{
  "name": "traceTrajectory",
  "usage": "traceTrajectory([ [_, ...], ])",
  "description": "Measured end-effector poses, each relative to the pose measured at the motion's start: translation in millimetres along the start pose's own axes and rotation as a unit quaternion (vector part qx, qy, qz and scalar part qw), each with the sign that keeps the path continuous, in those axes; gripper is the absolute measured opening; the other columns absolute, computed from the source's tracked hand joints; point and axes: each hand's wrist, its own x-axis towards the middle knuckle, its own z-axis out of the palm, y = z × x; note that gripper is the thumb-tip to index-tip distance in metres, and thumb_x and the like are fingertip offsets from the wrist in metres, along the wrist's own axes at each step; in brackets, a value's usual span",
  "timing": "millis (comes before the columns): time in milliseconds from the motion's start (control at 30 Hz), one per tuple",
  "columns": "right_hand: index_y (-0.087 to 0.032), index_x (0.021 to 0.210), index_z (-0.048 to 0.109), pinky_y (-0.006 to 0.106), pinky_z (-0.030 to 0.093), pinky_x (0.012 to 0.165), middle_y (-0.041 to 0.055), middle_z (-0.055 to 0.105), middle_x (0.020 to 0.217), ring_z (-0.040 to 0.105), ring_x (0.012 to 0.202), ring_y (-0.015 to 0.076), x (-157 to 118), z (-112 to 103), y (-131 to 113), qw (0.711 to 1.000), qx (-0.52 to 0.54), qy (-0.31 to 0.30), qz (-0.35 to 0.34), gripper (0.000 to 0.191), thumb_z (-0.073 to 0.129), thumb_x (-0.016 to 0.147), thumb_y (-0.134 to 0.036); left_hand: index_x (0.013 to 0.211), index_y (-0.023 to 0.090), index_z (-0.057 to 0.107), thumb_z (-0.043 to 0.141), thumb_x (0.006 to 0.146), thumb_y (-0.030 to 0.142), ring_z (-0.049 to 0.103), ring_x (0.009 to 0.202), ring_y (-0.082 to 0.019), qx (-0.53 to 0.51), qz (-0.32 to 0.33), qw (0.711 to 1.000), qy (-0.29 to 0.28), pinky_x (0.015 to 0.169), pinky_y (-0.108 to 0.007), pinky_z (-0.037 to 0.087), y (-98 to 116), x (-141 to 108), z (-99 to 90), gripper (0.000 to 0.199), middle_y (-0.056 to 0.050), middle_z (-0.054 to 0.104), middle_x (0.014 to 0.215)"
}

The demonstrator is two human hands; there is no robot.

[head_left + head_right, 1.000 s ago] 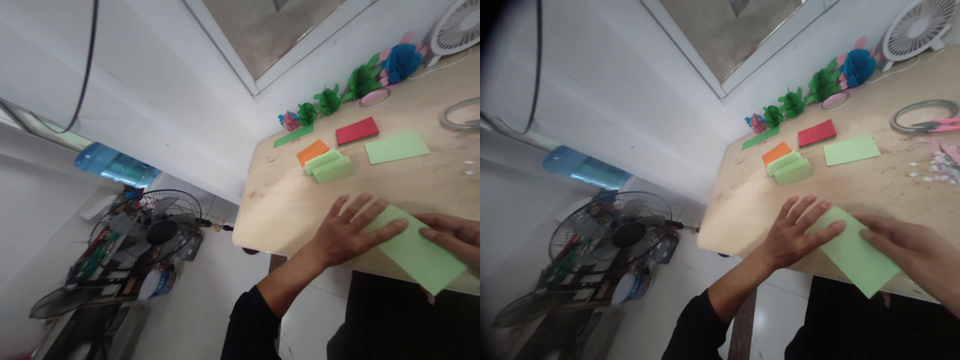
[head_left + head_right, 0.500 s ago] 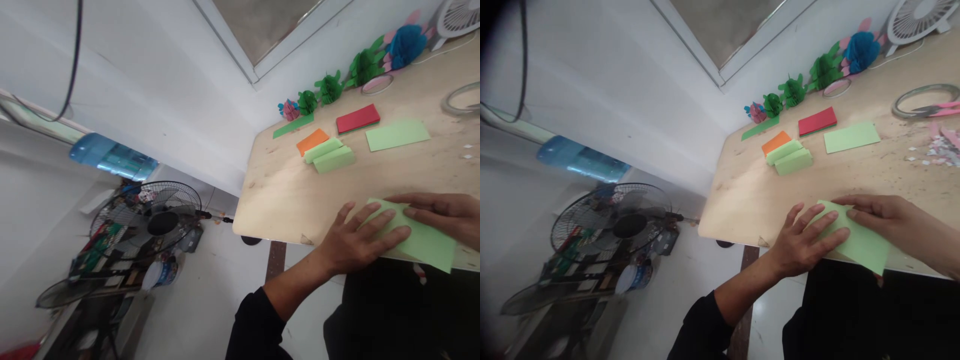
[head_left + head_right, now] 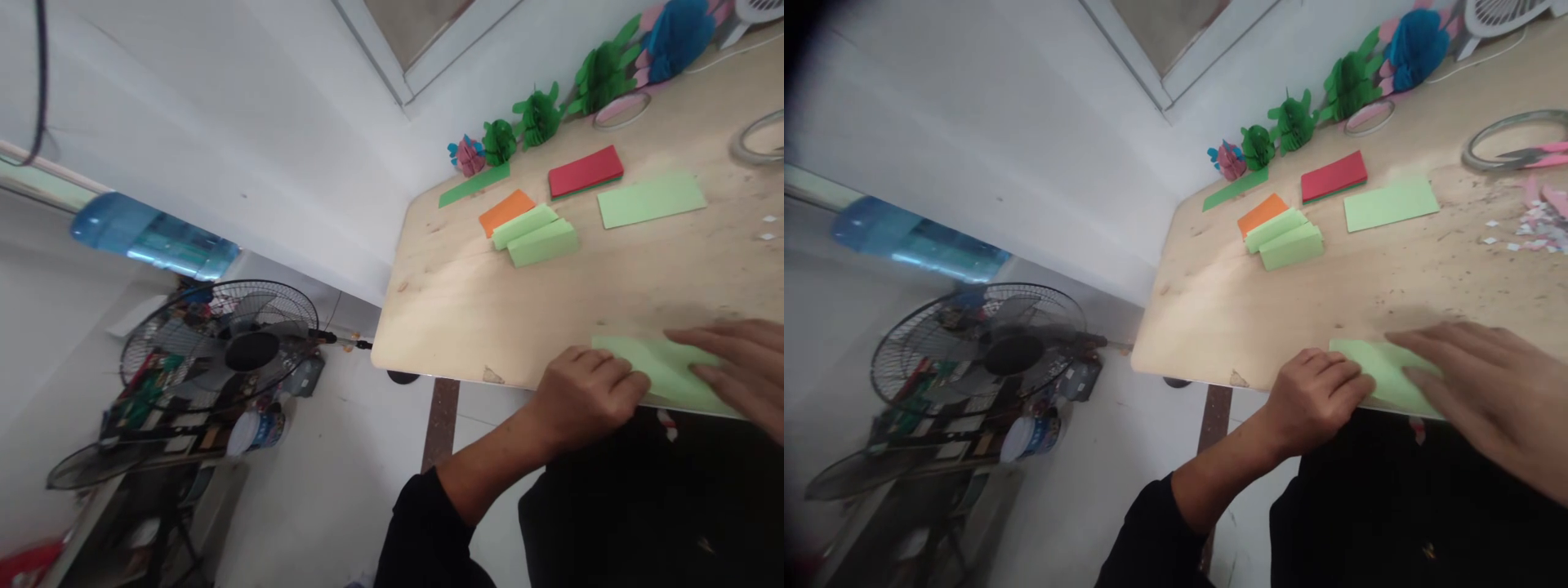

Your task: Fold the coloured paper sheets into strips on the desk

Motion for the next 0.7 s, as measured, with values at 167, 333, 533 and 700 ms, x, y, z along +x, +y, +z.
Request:
traceTrajectory([
  [167,-0.021,0.12,0.057,0.039,0.043,0.089,0.0035,0.063,0.108,0.057,0.101,0.0213,-14,6,-4,0.986,-0.066,-0.004,-0.151,0.041,0.049,0.086,-0.043,0.103,0.016,0.068,0.043,0.093,0.017,0.065,0.095,-0.016,-0.058,-0.049,0.997,0.007,0.081,-0.031,0.051,1,2,-4.6,0.027,-0.003,0.072,0.099],
  [333,-0.024,0.113,0.059,0.036,0.045,0.08,-0.0005,0.064,0.1,0.06,0.091,0.0174,-26,13,14,0.99,-0.064,0.001,-0.129,0.032,0.049,0.086,-0.036,0.107,0.016,0.068,0.044,0.093,0.018,0.067,0.097,-0.015,-0.143,-0.12,0.982,0.009,0.09,-0.031,0.052,1,1,-1.0,0.028,-0.001,0.075,0.099],
  [533,-0.023,0.123,0.057,0.041,0.048,0.086,0.003,0.065,0.108,0.062,0.096,0.023,-31,18,13,0.995,-0.089,0.024,-0.045,0.039,0.048,0.088,-0.039,0.112,0.018,0.065,0.048,0.095,0.025,0.069,0.097,-0.015,-0.257,-0.251,0.928,0.101,0.089,-0.031,0.056,5,2,2.3,0.026,-0.003,0.075,0.104],
  [700,-0.029,0.136,0.048,0.041,0.048,0.09,0.0012,0.063,0.119,0.061,0.103,0.0237,-22,20,4,0.995,-0.1,0.016,-0.001,0.046,0.044,0.092,-0.041,0.117,0.019,0.062,0.052,0.091,0.021,0.067,0.105,-0.015,-0.307,-0.295,0.89,0.164,0.092,-0.032,0.057,11,3,3.4,0.028,-0.005,0.072,0.114],
])
